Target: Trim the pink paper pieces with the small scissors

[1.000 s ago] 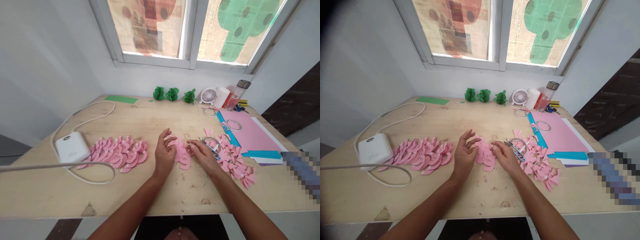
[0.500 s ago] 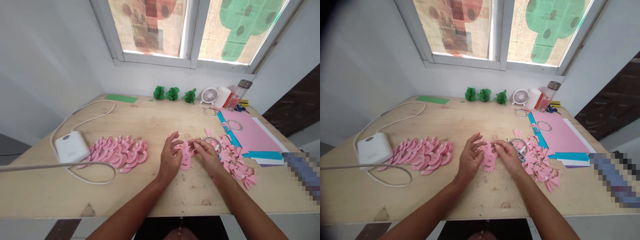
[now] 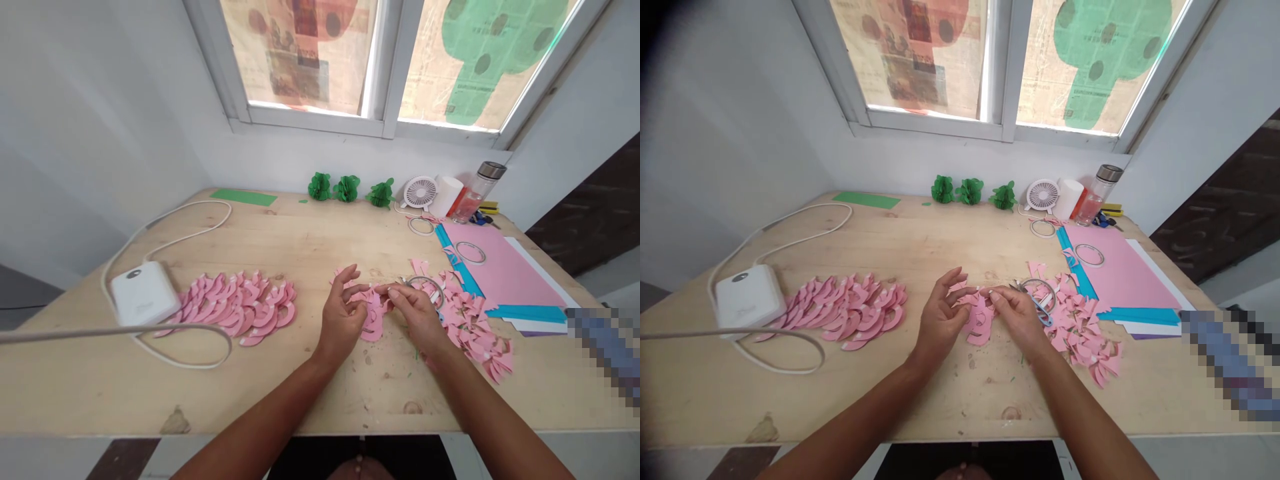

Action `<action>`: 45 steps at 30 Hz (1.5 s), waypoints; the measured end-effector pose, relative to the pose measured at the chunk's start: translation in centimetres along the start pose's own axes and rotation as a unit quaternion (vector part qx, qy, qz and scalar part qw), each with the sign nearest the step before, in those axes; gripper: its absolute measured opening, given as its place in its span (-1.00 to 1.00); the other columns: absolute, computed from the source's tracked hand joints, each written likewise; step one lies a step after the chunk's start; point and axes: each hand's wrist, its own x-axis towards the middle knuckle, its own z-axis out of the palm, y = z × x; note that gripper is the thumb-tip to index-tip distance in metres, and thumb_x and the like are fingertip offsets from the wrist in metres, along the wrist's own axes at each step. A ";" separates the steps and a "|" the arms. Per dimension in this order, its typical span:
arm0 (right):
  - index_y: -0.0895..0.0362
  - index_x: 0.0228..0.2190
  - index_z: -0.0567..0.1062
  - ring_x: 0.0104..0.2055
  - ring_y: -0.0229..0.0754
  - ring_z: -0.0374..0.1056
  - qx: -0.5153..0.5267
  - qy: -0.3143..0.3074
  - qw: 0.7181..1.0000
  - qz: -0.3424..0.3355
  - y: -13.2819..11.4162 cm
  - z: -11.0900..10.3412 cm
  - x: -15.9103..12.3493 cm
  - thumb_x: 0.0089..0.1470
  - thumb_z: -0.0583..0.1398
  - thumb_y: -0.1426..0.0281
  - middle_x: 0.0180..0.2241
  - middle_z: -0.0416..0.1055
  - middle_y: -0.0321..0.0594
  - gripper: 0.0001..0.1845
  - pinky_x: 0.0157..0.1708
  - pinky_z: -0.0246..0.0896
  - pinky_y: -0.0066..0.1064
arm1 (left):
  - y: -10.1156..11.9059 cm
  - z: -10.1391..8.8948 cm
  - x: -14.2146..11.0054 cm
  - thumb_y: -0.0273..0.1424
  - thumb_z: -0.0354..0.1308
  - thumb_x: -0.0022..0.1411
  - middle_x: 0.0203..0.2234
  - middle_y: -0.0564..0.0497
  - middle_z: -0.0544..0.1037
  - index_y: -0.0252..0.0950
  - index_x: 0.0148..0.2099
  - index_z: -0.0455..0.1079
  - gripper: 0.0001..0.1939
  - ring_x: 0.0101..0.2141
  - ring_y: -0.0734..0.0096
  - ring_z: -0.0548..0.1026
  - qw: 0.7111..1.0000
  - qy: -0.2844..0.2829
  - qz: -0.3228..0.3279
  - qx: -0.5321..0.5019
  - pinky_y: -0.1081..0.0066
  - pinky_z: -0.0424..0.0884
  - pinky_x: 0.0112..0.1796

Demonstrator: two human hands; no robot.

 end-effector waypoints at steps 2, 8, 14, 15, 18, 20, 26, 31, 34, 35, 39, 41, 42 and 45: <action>0.08 -0.24 0.53 -0.31 -0.18 0.32 -0.005 -0.005 1.000 -0.002 -0.1 0.0 -0.1 0.07 0.09 0.19 -0.34 0.46 -0.19 -0.67 -0.27 0.22 -0.34 | 0.2 0.0 0.1 -0.59 0.07 -0.03 -0.01 -0.11 0.25 -0.15 0.09 0.14 -0.40 -0.17 0.40 0.44 1.000 0.008 -0.013 -0.017 0.58 0.38 -0.42; 0.06 -0.19 0.52 -0.27 -0.16 0.33 -0.033 -0.023 0.999 -0.033 -0.4 0.0 -0.2 0.10 0.07 0.21 -0.28 0.46 -0.17 -0.67 -0.24 0.23 -0.31 | 0.6 0.0 0.3 -0.56 0.11 -0.02 -0.04 -0.09 0.26 -0.15 0.07 0.13 -0.43 -0.19 0.40 0.46 0.999 0.014 -0.015 -0.043 0.53 0.41 -0.36; 0.01 -0.17 0.50 -0.17 -0.09 0.32 -0.074 -0.034 0.993 -0.087 -0.9 0.2 -0.3 0.11 0.06 0.25 -0.21 0.45 -0.13 -0.69 -0.17 0.21 -0.23 | 0.4 -0.1 0.2 -0.55 0.12 -0.03 -0.05 -0.07 0.27 -0.14 0.07 0.15 -0.41 -0.23 0.43 0.47 0.999 0.000 -0.028 -0.040 0.51 0.43 -0.36; 0.02 -0.17 0.50 -0.16 -0.09 0.32 -0.082 -0.034 0.991 -0.097 -1.0 0.2 -0.3 0.11 0.06 0.25 -0.22 0.45 -0.12 -0.69 -0.15 0.20 -0.22 | 0.4 -0.1 0.2 -0.55 0.12 -0.04 -0.05 -0.07 0.27 -0.14 0.07 0.15 -0.41 -0.24 0.44 0.47 0.999 0.000 -0.033 -0.039 0.51 0.43 -0.37; 0.03 -0.19 0.51 -0.18 -0.08 0.33 -0.093 -0.033 0.989 -0.110 -1.2 0.3 -0.3 0.11 0.06 0.25 -0.26 0.46 -0.12 -0.70 -0.15 0.19 -0.22 | 0.5 -0.1 0.1 -0.55 0.13 -0.05 -0.07 -0.07 0.29 -0.14 0.07 0.16 -0.41 -0.27 0.45 0.47 0.998 0.003 -0.042 -0.036 0.52 0.43 -0.39; 0.03 -0.20 0.52 -0.19 -0.09 0.33 -0.092 -0.034 0.989 -0.110 -1.3 0.3 -0.3 0.11 0.06 0.25 -0.27 0.46 -0.13 -0.70 -0.17 0.20 -0.24 | 0.6 -0.1 0.1 -0.55 0.13 -0.05 -0.07 -0.07 0.29 -0.13 0.07 0.17 -0.41 -0.29 0.46 0.47 0.998 0.007 -0.045 -0.035 0.53 0.42 -0.42; 0.01 -0.16 0.50 -0.17 -0.10 0.34 -0.115 -0.032 0.985 -0.122 -1.1 0.2 -0.3 0.12 0.06 0.31 -0.23 0.46 -0.14 -0.70 -0.17 0.20 -0.25 | 0.8 0.0 0.1 -0.56 0.11 -0.05 -0.06 -0.08 0.28 -0.15 0.07 0.16 -0.41 -0.36 0.54 0.45 0.999 0.000 -0.041 -0.035 0.59 0.40 -0.47; -0.01 -0.18 0.51 -0.15 -0.08 0.33 -0.147 -0.024 0.979 -0.139 -0.9 0.2 -0.2 0.11 0.07 0.34 -0.25 0.47 -0.14 -0.72 -0.12 0.17 -0.20 | 0.7 0.1 0.2 -0.56 0.13 -0.06 -0.05 -0.08 0.29 -0.15 0.07 0.17 -0.39 -0.39 0.58 0.46 0.998 0.001 -0.039 -0.051 0.58 0.40 -0.45; -0.01 -0.18 0.51 -0.15 -0.08 0.33 -0.158 -0.020 0.976 -0.148 -0.8 0.2 -0.2 0.11 0.07 0.34 -0.26 0.47 -0.14 -0.72 -0.12 0.18 -0.19 | 0.7 0.1 0.2 -0.57 0.14 -0.07 -0.05 -0.07 0.29 -0.14 0.08 0.16 -0.38 -0.41 0.61 0.46 0.997 0.002 -0.043 -0.060 0.60 0.39 -0.44; 0.00 -0.18 0.51 -0.15 -0.07 0.33 -0.162 -0.020 0.975 -0.150 -0.8 0.2 -0.2 0.11 0.07 0.35 -0.26 0.48 -0.14 -0.72 -0.13 0.18 -0.19 | 0.7 0.0 0.2 -0.58 0.14 -0.07 -0.04 -0.08 0.28 -0.14 0.08 0.16 -0.37 -0.41 0.61 0.45 0.997 0.002 -0.042 -0.061 0.60 0.38 -0.45; 0.00 -0.17 0.51 -0.15 -0.07 0.33 -0.186 -0.021 0.969 -0.162 -0.8 0.3 -0.2 0.11 0.07 0.36 -0.25 0.47 -0.13 -0.72 -0.13 0.18 -0.18 | 0.6 0.0 0.2 -0.58 0.13 -0.05 -0.04 -0.07 0.28 -0.16 0.09 0.15 -0.39 -0.41 0.63 0.45 0.998 0.008 -0.037 -0.048 0.60 0.38 -0.43; 0.01 -0.17 0.50 -0.14 -0.08 0.33 -0.199 -0.019 0.965 -0.169 -0.8 0.3 -0.2 0.11 0.07 0.37 -0.24 0.47 -0.13 -0.72 -0.12 0.18 -0.17 | 0.6 -0.1 0.2 -0.58 0.13 -0.04 -0.04 -0.07 0.28 -0.16 0.09 0.15 -0.39 -0.43 0.64 0.44 0.999 0.009 -0.035 -0.035 0.58 0.39 -0.43; 0.02 -0.17 0.50 -0.13 -0.08 0.33 -0.204 -0.019 0.963 -0.173 -0.7 0.3 -0.2 0.11 0.07 0.37 -0.24 0.47 -0.13 -0.72 -0.11 0.18 -0.17 | 0.6 -0.1 0.2 -0.57 0.12 -0.04 -0.05 -0.08 0.29 -0.16 0.09 0.15 -0.39 -0.45 0.65 0.43 0.999 0.007 -0.034 -0.028 0.58 0.39 -0.43; 0.03 -0.17 0.50 -0.13 -0.10 0.33 -0.210 -0.022 0.961 -0.180 -0.7 0.3 -0.2 0.11 0.07 0.39 -0.23 0.47 -0.14 -0.73 -0.11 0.18 -0.19 | 0.6 -0.2 0.2 -0.57 0.12 -0.04 -0.05 -0.09 0.30 -0.16 0.10 0.14 -0.38 -0.50 0.68 0.41 0.999 0.000 -0.038 -0.018 0.58 0.38 -0.49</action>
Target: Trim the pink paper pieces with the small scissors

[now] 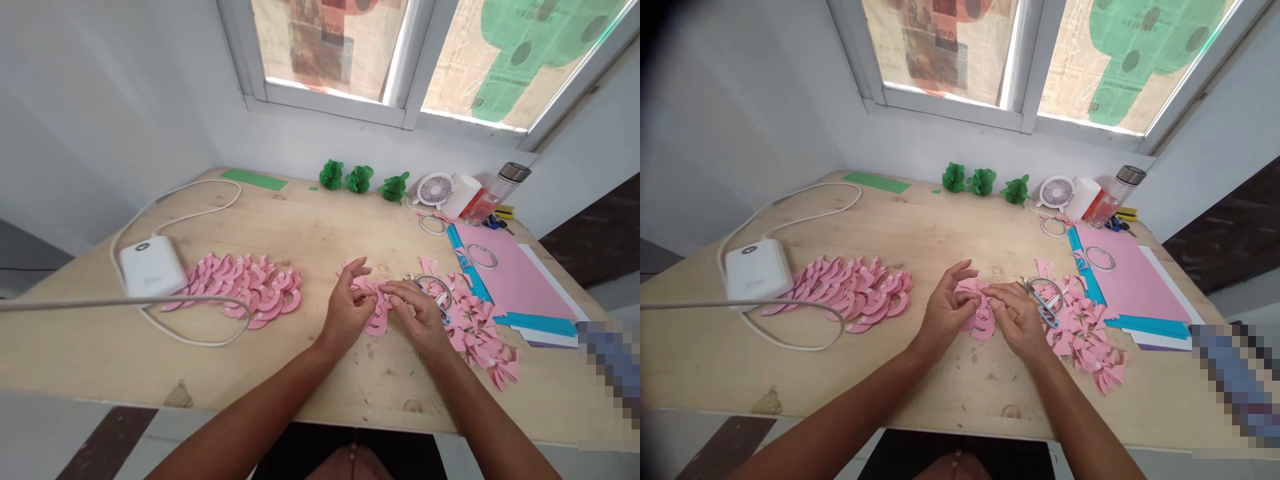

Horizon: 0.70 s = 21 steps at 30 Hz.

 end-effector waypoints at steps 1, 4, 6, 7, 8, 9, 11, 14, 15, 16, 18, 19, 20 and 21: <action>0.03 -0.17 0.50 -0.13 -0.11 0.33 0.000 -0.001 1.000 -0.002 0.0 0.0 0.0 0.11 0.07 0.40 -0.23 0.47 -0.15 -0.73 -0.11 0.19 -0.19 | 0.0 0.0 0.0 -0.57 0.12 -0.04 -0.05 -0.09 0.30 -0.16 0.10 0.14 -0.38 -0.52 0.69 0.40 1.000 -0.001 -0.002 0.001 0.59 0.37 -0.50; 0.03 -0.17 0.49 -0.14 -0.11 0.34 0.003 -0.004 1.000 -0.007 0.0 0.1 0.0 0.11 0.07 0.40 -0.23 0.47 -0.15 -0.73 -0.13 0.20 -0.20 | 0.1 0.0 0.0 -0.57 0.12 -0.04 -0.04 -0.10 0.30 -0.16 0.10 0.13 -0.38 -0.56 0.73 0.38 1.000 -0.006 -0.007 0.002 0.61 0.33 -0.54; 0.03 -0.18 0.49 -0.14 -0.11 0.34 0.005 -0.008 1.000 -0.009 0.0 0.1 0.0 0.11 0.08 0.40 -0.24 0.47 -0.15 -0.73 -0.13 0.21 -0.20 | 0.1 0.0 0.0 -0.57 0.11 -0.03 -0.04 -0.10 0.30 -0.16 0.10 0.12 -0.38 -0.58 0.75 0.36 1.000 -0.008 -0.006 0.000 0.62 0.31 -0.57; 0.03 -0.18 0.49 -0.14 -0.11 0.34 0.004 -0.009 1.000 -0.010 0.0 0.1 0.0 0.11 0.08 0.41 -0.24 0.47 -0.15 -0.73 -0.14 0.21 -0.20 | 0.1 0.0 0.0 -0.57 0.10 -0.03 -0.04 -0.10 0.30 -0.16 0.11 0.12 -0.38 -0.59 0.76 0.35 1.000 -0.008 -0.005 -0.003 0.62 0.30 -0.58; 0.03 -0.18 0.49 -0.14 -0.12 0.34 0.004 -0.012 1.000 -0.012 0.1 0.2 0.0 0.11 0.08 0.41 -0.25 0.47 -0.15 -0.73 -0.13 0.20 -0.20 | 0.1 0.0 0.0 -0.57 0.10 -0.03 -0.03 -0.10 0.29 -0.15 0.11 0.12 -0.38 -0.60 0.76 0.34 1.000 -0.009 -0.003 -0.006 0.62 0.29 -0.58; 0.03 -0.17 0.49 -0.14 -0.12 0.33 0.003 -0.015 1.000 -0.013 0.1 0.2 0.0 0.10 0.08 0.42 -0.25 0.47 -0.15 -0.73 -0.13 0.20 -0.21 | 0.0 0.0 0.1 -0.57 0.10 -0.03 -0.03 -0.10 0.29 -0.15 0.11 0.11 -0.38 -0.61 0.77 0.34 1.000 -0.010 -0.001 -0.008 0.63 0.29 -0.59; 0.03 -0.17 0.49 -0.13 -0.12 0.33 0.001 -0.023 1.000 -0.016 0.2 0.1 0.0 0.11 0.08 0.42 -0.24 0.47 -0.15 -0.73 -0.13 0.19 -0.20 | 0.0 0.0 0.1 -0.57 0.10 -0.03 -0.03 -0.11 0.29 -0.15 0.11 0.11 -0.38 -0.61 0.76 0.34 1.000 -0.010 0.002 -0.009 0.63 0.28 -0.60; 0.04 -0.17 0.49 -0.14 -0.12 0.33 0.002 -0.033 0.999 -0.022 0.2 0.1 0.0 0.11 0.07 0.43 -0.26 0.48 -0.15 -0.73 -0.12 0.20 -0.20 | 0.0 -0.1 0.1 -0.57 0.10 -0.03 -0.03 -0.12 0.29 -0.15 0.11 0.11 -0.37 -0.61 0.75 0.34 1.000 -0.008 0.003 -0.012 0.63 0.26 -0.62; 0.05 -0.17 0.49 -0.14 -0.12 0.33 0.004 -0.036 0.999 -0.023 0.2 0.1 0.0 0.11 0.07 0.42 -0.26 0.48 -0.15 -0.73 -0.13 0.20 -0.20 | 0.0 -0.1 0.1 -0.57 0.10 -0.03 -0.02 -0.12 0.28 -0.14 0.11 0.11 -0.37 -0.61 0.75 0.34 1.000 -0.008 0.004 -0.015 0.63 0.26 -0.63; 0.05 -0.17 0.48 -0.14 -0.12 0.33 0.006 -0.038 0.999 -0.023 0.2 0.1 0.0 0.12 0.07 0.42 -0.27 0.48 -0.15 -0.73 -0.14 0.21 -0.21 | 0.0 -0.1 0.1 -0.57 0.09 -0.03 -0.02 -0.12 0.28 -0.14 0.11 0.11 -0.37 -0.61 0.75 0.35 1.000 -0.009 0.005 -0.016 0.63 0.26 -0.63; 0.05 -0.17 0.48 -0.14 -0.12 0.33 0.006 -0.034 0.999 -0.021 0.1 0.1 0.1 0.12 0.07 0.42 -0.26 0.47 -0.15 -0.74 -0.14 0.21 -0.21 | -0.1 -0.1 0.1 -0.57 0.09 -0.03 -0.02 -0.12 0.28 -0.14 0.12 0.11 -0.37 -0.61 0.76 0.34 1.000 -0.011 0.009 -0.011 0.63 0.25 -0.63; 0.06 -0.18 0.48 -0.14 -0.12 0.32 0.004 -0.026 1.000 -0.017 0.1 0.2 0.1 0.12 0.07 0.41 -0.25 0.46 -0.15 -0.74 -0.14 0.20 -0.22 | -0.2 -0.2 0.1 -0.58 0.08 -0.02 -0.02 -0.11 0.28 -0.13 0.12 0.11 -0.37 -0.62 0.77 0.32 1.000 -0.011 0.013 -0.004 0.64 0.24 -0.64; 0.06 -0.19 0.48 -0.14 -0.12 0.32 0.000 -0.014 1.000 -0.011 0.1 0.2 0.0 0.11 0.07 0.41 -0.24 0.46 -0.15 -0.75 -0.14 0.20 -0.23 | -0.3 -0.2 0.1 -0.58 0.08 -0.02 -0.02 -0.11 0.29 -0.13 0.12 0.11 -0.37 -0.63 0.79 0.30 1.000 -0.011 0.017 0.005 0.64 0.23 -0.64; 0.06 -0.20 0.48 -0.14 -0.13 0.32 -0.005 0.000 1.000 -0.004 0.2 0.2 0.0 0.11 0.08 0.40 -0.24 0.45 -0.15 -0.76 -0.15 0.20 -0.24 | -0.4 -0.2 0.1 -0.59 0.07 -0.02 -0.02 -0.11 0.29 -0.13 0.12 0.11 -0.37 -0.64 0.80 0.29 1.000 -0.013 0.020 0.015 0.65 0.22 -0.64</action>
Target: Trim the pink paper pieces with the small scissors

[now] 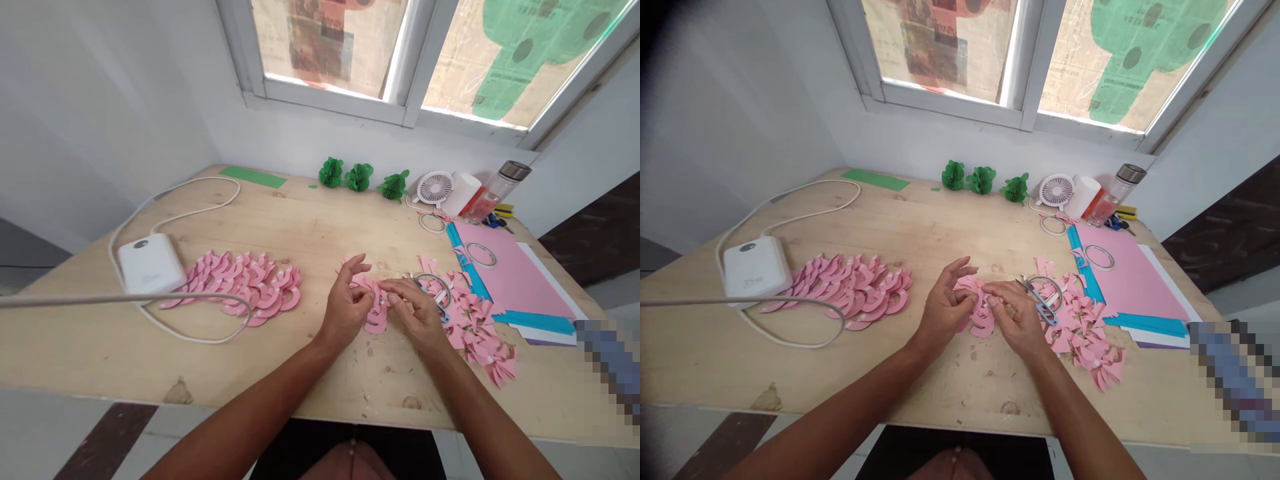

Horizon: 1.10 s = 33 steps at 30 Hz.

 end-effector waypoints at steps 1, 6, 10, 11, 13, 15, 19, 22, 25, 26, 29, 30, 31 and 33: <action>0.06 -0.21 0.47 -0.16 -0.13 0.32 -0.006 0.015 1.000 0.008 0.1 0.0 0.0 0.10 0.08 0.39 -0.24 0.45 -0.16 -0.77 -0.18 0.21 -0.26 | -0.1 0.0 0.0 -0.60 0.06 -0.02 -0.02 -0.10 0.29 -0.13 0.13 0.11 -0.36 -0.64 0.81 0.28 1.000 -0.003 0.003 0.010 0.65 0.21 -0.64; 0.09 -0.35 0.45 -0.32 -0.18 0.31 -0.035 0.064 0.997 0.028 0.4 0.1 -0.1 0.06 0.12 0.39 -0.38 0.43 -0.21 -0.89 -0.40 0.18 -0.37 | -0.1 -0.1 -0.2 -0.62 0.03 -0.01 -0.02 -0.10 0.30 -0.13 0.14 0.10 -0.36 -0.63 0.81 0.26 0.999 -0.027 0.008 0.041 0.63 0.26 -0.58; 0.10 -0.41 0.44 -0.34 -0.20 0.29 -0.048 0.056 0.997 0.002 0.5 0.0 0.0 0.05 0.13 0.43 -0.42 0.41 -0.22 -0.92 -0.41 0.17 -0.37 | -0.1 -0.2 -0.3 -0.62 0.01 0.00 -0.01 -0.08 0.28 -0.10 0.14 0.08 -0.36 -0.61 0.81 0.28 0.997 -0.054 0.013 0.051 0.64 0.27 -0.57; 0.10 -0.41 0.44 -0.34 -0.19 0.29 -0.053 0.054 0.997 -0.006 0.5 0.0 0.0 0.05 0.13 0.43 -0.42 0.41 -0.22 -0.92 -0.40 0.18 -0.36 | -0.1 -0.2 -0.4 -0.62 0.01 0.01 -0.01 -0.08 0.28 -0.10 0.14 0.08 -0.36 -0.60 0.80 0.29 0.997 -0.061 0.013 0.052 0.63 0.28 -0.56; 0.10 -0.40 0.44 -0.33 -0.18 0.30 -0.064 0.051 0.997 -0.019 0.5 0.0 0.0 0.05 0.13 0.44 -0.41 0.41 -0.21 -0.92 -0.36 0.19 -0.33 | -0.1 -0.2 -0.4 -0.62 0.00 0.01 0.00 -0.08 0.26 -0.09 0.15 0.07 -0.36 -0.61 0.81 0.27 0.996 -0.073 0.010 0.048 0.62 0.30 -0.56; 0.10 -0.40 0.44 -0.32 -0.17 0.30 -0.073 0.048 0.996 -0.034 0.4 0.0 0.0 0.05 0.13 0.44 -0.41 0.41 -0.20 -0.92 -0.34 0.21 -0.31 | 0.0 -0.2 -0.4 -0.62 0.00 0.01 0.00 -0.09 0.25 -0.09 0.15 0.06 -0.35 -0.62 0.81 0.24 0.996 -0.082 0.009 0.038 0.61 0.31 -0.56; 0.10 -0.39 0.45 -0.29 -0.16 0.31 -0.092 0.042 0.993 -0.065 0.3 0.0 0.0 0.04 0.14 0.47 -0.40 0.41 -0.19 -0.92 -0.28 0.22 -0.28 | 0.2 -0.2 -0.4 -0.62 0.01 0.00 0.02 -0.11 0.25 -0.10 0.15 0.06 -0.34 -0.62 0.80 0.25 0.995 -0.094 0.014 0.026 0.61 0.31 -0.56; 0.09 -0.38 0.45 -0.29 -0.16 0.31 -0.102 0.031 0.991 -0.076 0.2 0.0 0.0 0.04 0.13 0.48 -0.39 0.42 -0.19 -0.91 -0.28 0.22 -0.27 | 0.3 -0.2 -0.4 -0.63 0.02 0.00 0.02 -0.11 0.25 -0.11 0.15 0.07 -0.34 -0.61 0.79 0.26 0.995 -0.095 0.020 0.019 0.60 0.31 -0.56; 0.09 -0.37 0.45 -0.29 -0.15 0.31 -0.105 0.016 0.991 -0.082 0.1 -0.1 0.0 0.05 0.13 0.48 -0.38 0.42 -0.18 -0.89 -0.29 0.23 -0.27 | 0.4 -0.2 -0.4 -0.63 0.02 -0.01 0.02 -0.11 0.26 -0.11 0.15 0.08 -0.34 -0.60 0.78 0.26 0.995 -0.094 0.020 0.014 0.60 0.31 -0.56; 0.09 -0.36 0.45 -0.29 -0.14 0.31 -0.106 0.012 0.991 -0.083 0.1 -0.1 0.0 0.05 0.13 0.47 -0.38 0.42 -0.17 -0.89 -0.29 0.23 -0.27 | 0.4 -0.3 -0.4 -0.63 0.02 -0.01 0.02 -0.10 0.26 -0.10 0.14 0.08 -0.34 -0.60 0.78 0.26 0.995 -0.092 0.019 0.012 0.60 0.31 -0.55; 0.09 -0.36 0.45 -0.28 -0.14 0.30 -0.110 0.004 0.990 -0.084 0.1 -0.2 0.0 0.06 0.12 0.47 -0.38 0.42 -0.16 -0.88 -0.29 0.22 -0.26 | 0.5 -0.3 -0.3 -0.63 0.03 -0.02 0.01 -0.07 0.27 -0.08 0.13 0.10 -0.34 -0.60 0.77 0.27 0.996 -0.089 0.019 0.005 0.59 0.32 -0.55; 0.09 -0.36 0.45 -0.28 -0.14 0.30 -0.111 0.003 0.990 -0.084 0.1 -0.3 0.0 0.06 0.11 0.47 -0.38 0.42 -0.16 -0.88 -0.29 0.22 -0.26 | 0.5 -0.3 -0.3 -0.63 0.04 -0.02 0.01 -0.07 0.28 -0.07 0.13 0.10 -0.34 -0.59 0.77 0.28 0.996 -0.091 0.019 0.003 0.58 0.33 -0.55; 0.09 -0.36 0.45 -0.28 -0.14 0.30 -0.112 0.003 0.990 -0.084 0.1 -0.3 0.0 0.06 0.11 0.47 -0.38 0.42 -0.17 -0.88 -0.29 0.22 -0.26 | 0.6 -0.2 -0.3 -0.63 0.04 -0.02 0.01 -0.07 0.28 -0.07 0.14 0.10 -0.34 -0.59 0.76 0.29 0.995 -0.093 0.020 0.001 0.58 0.33 -0.55; 0.10 -0.37 0.45 -0.28 -0.15 0.30 -0.114 0.005 0.990 -0.085 0.0 -0.3 0.0 0.06 0.11 0.48 -0.39 0.41 -0.17 -0.88 -0.29 0.22 -0.27 | 0.7 -0.2 -0.3 -0.63 0.03 -0.02 0.01 -0.09 0.28 -0.09 0.13 0.10 -0.35 -0.58 0.75 0.30 0.995 -0.094 0.023 -0.001 0.57 0.33 -0.55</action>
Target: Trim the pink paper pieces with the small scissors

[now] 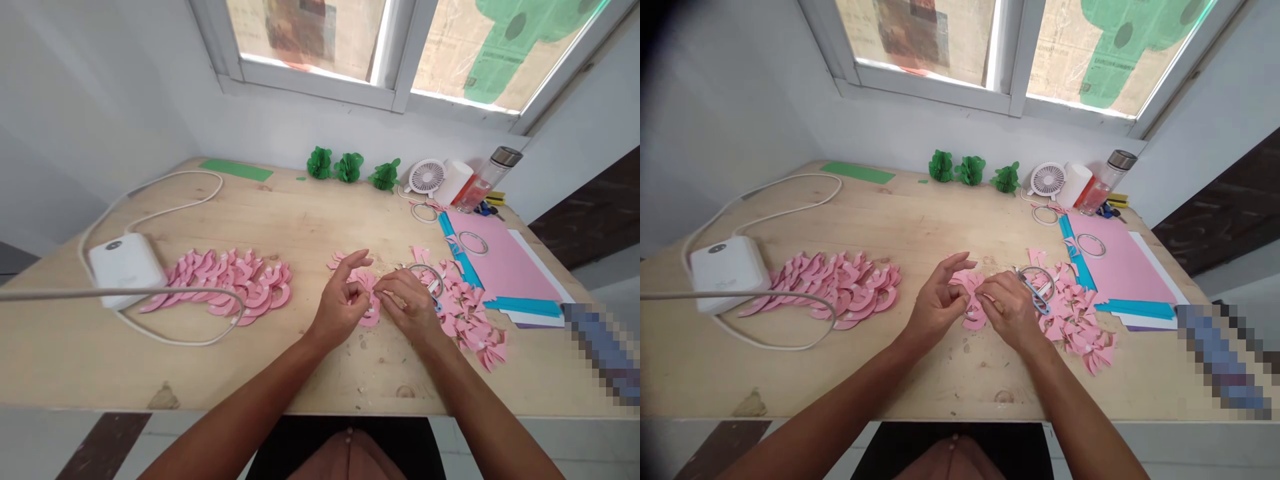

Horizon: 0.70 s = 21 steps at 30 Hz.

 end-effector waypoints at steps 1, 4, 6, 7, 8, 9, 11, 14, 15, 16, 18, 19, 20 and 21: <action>0.10 -0.37 0.45 -0.28 -0.15 0.30 -0.003 0.004 1.000 0.000 0.0 0.0 0.0 0.06 0.11 0.48 -0.39 0.41 -0.17 -0.88 -0.29 0.22 -0.27 | 0.1 0.0 0.0 -0.63 0.03 -0.01 0.01 -0.09 0.28 -0.10 0.13 0.11 -0.35 -0.58 0.74 0.30 1.000 0.000 0.000 -0.001 0.57 0.33 -0.55; 0.10 -0.37 0.44 -0.28 -0.14 0.30 -0.016 0.019 1.000 0.000 -0.1 0.0 -0.1 0.05 0.11 0.51 -0.39 0.41 -0.17 -0.88 -0.30 0.22 -0.27 | 0.2 0.0 0.0 -0.63 0.03 -0.01 0.01 -0.09 0.28 -0.10 0.13 0.11 -0.36 -0.59 0.74 0.29 1.000 -0.002 -0.002 -0.002 0.57 0.32 -0.56; 0.10 -0.38 0.44 -0.29 -0.15 0.29 -0.027 0.028 0.999 -0.006 -0.2 -0.1 -0.1 0.04 0.11 0.52 -0.39 0.41 -0.16 -0.88 -0.30 0.21 -0.27 | 0.2 0.0 0.0 -0.63 0.03 0.00 0.01 -0.08 0.28 -0.08 0.13 0.10 -0.36 -0.59 0.76 0.28 1.000 -0.005 -0.001 0.000 0.57 0.31 -0.56; 0.11 -0.38 0.44 -0.29 -0.15 0.29 -0.031 0.030 0.999 -0.011 -0.2 -0.1 -0.1 0.04 0.11 0.52 -0.39 0.41 -0.16 -0.88 -0.30 0.21 -0.27 | 0.2 0.0 0.0 -0.63 0.03 0.00 0.01 -0.07 0.27 -0.08 0.13 0.10 -0.36 -0.59 0.76 0.27 1.000 -0.006 0.000 0.001 0.58 0.30 -0.56; 0.11 -0.39 0.44 -0.30 -0.15 0.29 -0.036 0.031 0.999 -0.015 -0.3 -0.1 -0.1 0.04 0.11 0.52 -0.39 0.41 -0.16 -0.88 -0.30 0.21 -0.28 | 0.2 0.0 0.0 -0.63 0.03 0.01 0.00 -0.07 0.27 -0.07 0.13 0.10 -0.36 -0.59 0.76 0.27 1.000 -0.006 0.001 0.001 0.58 0.30 -0.56; 0.11 -0.39 0.45 -0.30 -0.15 0.29 -0.041 0.029 0.999 -0.019 -0.3 -0.1 -0.1 0.05 0.11 0.52 -0.39 0.40 -0.16 -0.87 -0.31 0.21 -0.28 | 0.2 0.0 0.0 -0.62 0.03 0.01 0.00 -0.07 0.27 -0.07 0.13 0.10 -0.37 -0.59 0.76 0.28 1.000 -0.005 0.000 0.002 0.58 0.30 -0.56; 0.11 -0.39 0.45 -0.31 -0.15 0.28 -0.051 0.022 0.998 -0.026 -0.3 -0.1 -0.1 0.05 0.11 0.51 -0.39 0.40 -0.16 -0.87 -0.32 0.20 -0.28 | 0.1 0.1 0.0 -0.62 0.03 0.01 0.00 -0.06 0.27 -0.07 0.12 0.11 -0.38 -0.59 0.76 0.29 1.000 -0.001 -0.003 0.003 0.59 0.28 -0.57; 0.10 -0.39 0.46 -0.32 -0.15 0.27 -0.065 0.011 0.997 -0.033 -0.3 0.0 -0.1 0.06 0.10 0.50 -0.39 0.40 -0.16 -0.86 -0.33 0.18 -0.27 | 0.2 0.1 0.0 -0.61 0.04 0.02 0.01 -0.06 0.27 -0.08 0.12 0.11 -0.38 -0.58 0.75 0.29 1.000 0.003 -0.007 0.002 0.60 0.26 -0.58; 0.10 -0.39 0.46 -0.32 -0.15 0.26 -0.069 0.010 0.997 -0.035 -0.2 0.0 -0.1 0.07 0.10 0.49 -0.39 0.40 -0.16 -0.86 -0.33 0.18 -0.27 | 0.2 0.1 0.0 -0.61 0.05 0.02 0.01 -0.06 0.27 -0.08 0.12 0.11 -0.39 -0.58 0.75 0.29 1.000 0.002 -0.008 0.000 0.60 0.27 -0.57; 0.10 -0.39 0.46 -0.32 -0.15 0.26 -0.071 0.008 0.997 -0.038 -0.2 0.0 -0.1 0.07 0.10 0.49 -0.39 0.40 -0.16 -0.86 -0.33 0.18 -0.27 | 0.2 0.2 0.0 -0.61 0.05 0.02 0.01 -0.06 0.27 -0.08 0.12 0.11 -0.39 -0.58 0.75 0.29 1.000 0.002 -0.008 -0.001 0.59 0.27 -0.57; 0.10 -0.38 0.46 -0.33 -0.16 0.26 -0.073 0.003 0.996 -0.041 -0.2 0.0 -0.2 0.07 0.09 0.48 -0.39 0.40 -0.16 -0.86 -0.34 0.17 -0.28 | 0.3 0.2 0.0 -0.60 0.05 0.03 0.01 -0.07 0.27 -0.09 0.12 0.11 -0.40 -0.58 0.75 0.29 1.000 0.003 -0.009 -0.004 0.59 0.27 -0.56; 0.10 -0.38 0.46 -0.33 -0.16 0.26 -0.074 -0.002 0.996 -0.041 -0.2 0.1 -0.2 0.08 0.09 0.48 -0.39 0.41 -0.17 -0.86 -0.34 0.17 -0.28 | 0.3 0.2 0.0 -0.60 0.06 0.03 0.01 -0.07 0.27 -0.09 0.12 0.11 -0.40 -0.58 0.75 0.29 1.000 0.003 -0.011 -0.006 0.59 0.27 -0.56; 0.10 -0.38 0.46 -0.33 -0.16 0.26 -0.073 -0.005 0.996 -0.042 -0.2 0.1 -0.2 0.08 0.09 0.48 -0.39 0.41 -0.17 -0.86 -0.34 0.16 -0.28 | 0.3 0.2 0.0 -0.60 0.06 0.02 0.01 -0.08 0.28 -0.09 0.12 0.12 -0.40 -0.58 0.75 0.29 1.000 0.005 -0.012 -0.009 0.59 0.26 -0.57; 0.09 -0.38 0.46 -0.32 -0.16 0.26 -0.072 -0.009 0.996 -0.043 -0.2 0.1 -0.2 0.08 0.09 0.48 -0.39 0.41 -0.17 -0.85 -0.34 0.16 -0.28 | 0.3 0.1 0.0 -0.59 0.07 0.02 0.01 -0.08 0.28 -0.09 0.11 0.12 -0.40 -0.58 0.75 0.30 1.000 0.006 -0.014 -0.012 0.59 0.26 -0.57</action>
